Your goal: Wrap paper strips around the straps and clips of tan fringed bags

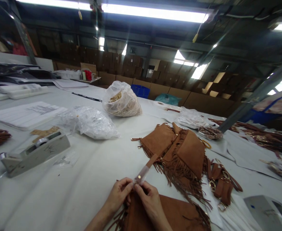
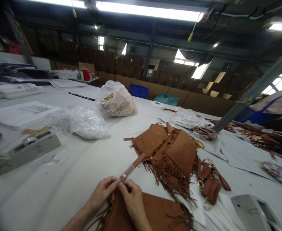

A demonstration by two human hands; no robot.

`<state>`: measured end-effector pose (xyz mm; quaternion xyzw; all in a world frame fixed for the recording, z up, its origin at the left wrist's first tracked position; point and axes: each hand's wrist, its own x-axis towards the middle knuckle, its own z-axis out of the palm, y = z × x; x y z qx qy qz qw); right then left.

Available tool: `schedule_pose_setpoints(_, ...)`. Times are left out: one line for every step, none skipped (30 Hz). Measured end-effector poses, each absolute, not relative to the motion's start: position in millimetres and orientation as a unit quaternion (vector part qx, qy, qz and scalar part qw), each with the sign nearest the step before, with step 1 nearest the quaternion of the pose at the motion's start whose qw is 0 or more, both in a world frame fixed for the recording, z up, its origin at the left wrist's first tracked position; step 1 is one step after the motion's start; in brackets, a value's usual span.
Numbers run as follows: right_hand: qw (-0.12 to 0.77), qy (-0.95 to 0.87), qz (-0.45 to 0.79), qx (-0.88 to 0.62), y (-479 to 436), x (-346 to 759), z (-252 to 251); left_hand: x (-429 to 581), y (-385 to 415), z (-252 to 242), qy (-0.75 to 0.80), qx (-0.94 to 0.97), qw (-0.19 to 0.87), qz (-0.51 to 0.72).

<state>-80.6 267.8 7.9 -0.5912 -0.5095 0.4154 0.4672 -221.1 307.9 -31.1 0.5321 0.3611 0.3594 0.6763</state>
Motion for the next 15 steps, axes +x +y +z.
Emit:
schedule_pose_setpoints(0.477, -0.494, 0.434, -0.582, 268, -79, 9, -221, 308, -30, 0.358, 0.548, 0.666, 0.357)
schedule_pose_setpoints(0.489, -0.473, 0.451, -0.577, 269, -78, 9, -222, 307, -29, 0.354, 0.563, 0.658, 0.354)
schedule_pose_setpoints(0.505, -0.446, 0.467, -0.573, 270, -76, 10, -223, 307, -28, 0.351, 0.575, 0.65, 0.352)
schedule_pose_setpoints(0.524, -0.416, 0.48, -0.567, 271, -75, 11, -224, 307, -27, 0.349, 0.585, 0.643, 0.35)
schedule_pose_setpoints(0.547, -0.387, 0.491, -0.557, 274, -73, 13, -225, 306, -26, 0.347, 0.594, 0.637, 0.349)
schedule_pose_setpoints(0.572, -0.359, 0.499, -0.544, 277, -70, 15, -226, 306, -26, 0.344, 0.602, 0.632, 0.346)
schedule_pose_setpoints(0.597, -0.335, 0.5, -0.531, 281, -67, 20, -226, 307, -25, 0.342, 0.608, 0.63, 0.341)
schedule_pose_setpoints(0.621, -0.315, 0.495, -0.521, 285, -63, 26, -226, 308, -25, 0.343, 0.609, 0.631, 0.337)
schedule_pose_setpoints(0.642, -0.299, 0.483, -0.515, 290, -57, 34, -225, 309, -25, 0.348, 0.601, 0.638, 0.334)
schedule_pose_setpoints(0.661, -0.288, 0.467, -0.513, 295, -49, 44, -223, 311, -25, 0.357, 0.585, 0.649, 0.33)
schedule_pose_setpoints(0.682, -0.277, 0.447, -0.508, 299, -41, 55, -222, 313, -24, 0.368, 0.566, 0.661, 0.328)
schedule_pose_setpoints(0.709, -0.265, 0.422, -0.5, 302, -32, 67, -220, 316, -23, 0.376, 0.547, 0.674, 0.325)
schedule_pose_setpoints(0.739, -0.25, 0.392, -0.488, 304, -23, 79, -219, 318, -22, 0.381, 0.533, 0.683, 0.323)
schedule_pose_setpoints(0.769, -0.234, 0.359, -0.474, 304, -14, 89, -219, 320, -20, 0.38, 0.529, 0.688, 0.321)
schedule_pose_setpoints(0.794, -0.218, 0.325, -0.465, 302, -6, 98, -219, 321, -18, 0.375, 0.529, 0.691, 0.319)
